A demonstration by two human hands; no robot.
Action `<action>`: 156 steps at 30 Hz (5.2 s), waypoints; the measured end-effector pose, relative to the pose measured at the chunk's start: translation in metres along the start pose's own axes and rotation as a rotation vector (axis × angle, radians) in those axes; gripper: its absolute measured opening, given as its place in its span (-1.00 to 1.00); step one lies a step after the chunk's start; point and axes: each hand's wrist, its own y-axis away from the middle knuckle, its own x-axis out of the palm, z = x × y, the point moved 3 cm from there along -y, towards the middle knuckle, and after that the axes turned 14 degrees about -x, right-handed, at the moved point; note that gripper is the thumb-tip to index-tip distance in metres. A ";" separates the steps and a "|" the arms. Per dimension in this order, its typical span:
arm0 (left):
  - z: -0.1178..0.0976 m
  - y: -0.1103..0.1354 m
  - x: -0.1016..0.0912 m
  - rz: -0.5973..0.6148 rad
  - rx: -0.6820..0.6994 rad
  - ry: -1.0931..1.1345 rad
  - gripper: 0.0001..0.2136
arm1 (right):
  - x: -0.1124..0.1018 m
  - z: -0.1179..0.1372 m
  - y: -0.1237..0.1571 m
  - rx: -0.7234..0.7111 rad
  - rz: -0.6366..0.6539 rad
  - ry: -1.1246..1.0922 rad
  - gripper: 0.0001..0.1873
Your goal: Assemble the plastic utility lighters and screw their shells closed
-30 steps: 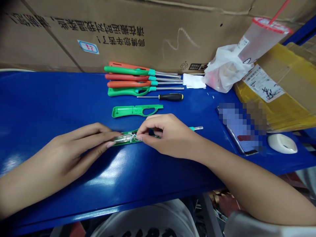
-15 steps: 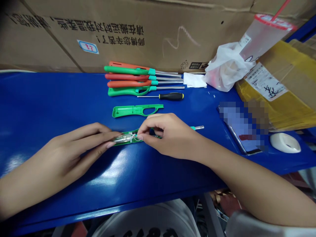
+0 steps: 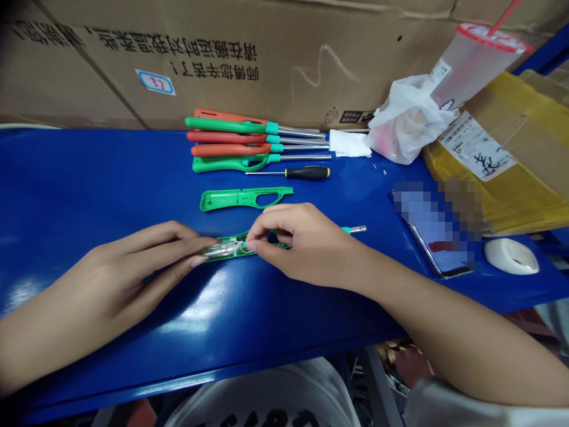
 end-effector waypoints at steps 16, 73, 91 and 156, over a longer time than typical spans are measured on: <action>0.000 0.000 0.001 0.006 0.002 0.013 -0.73 | -0.002 0.001 0.000 -0.014 0.021 0.035 -0.88; 0.013 -0.003 0.009 -0.113 -0.020 0.156 -0.79 | 0.005 -0.004 -0.003 0.036 -0.092 -0.114 -0.88; 0.015 -0.003 0.017 -0.112 -0.099 0.265 -0.79 | 0.009 -0.008 -0.002 0.163 -0.115 -0.156 -0.80; 0.017 -0.008 0.010 -0.134 -0.041 0.113 -0.78 | 0.008 0.001 0.000 -0.189 -0.115 0.293 -0.93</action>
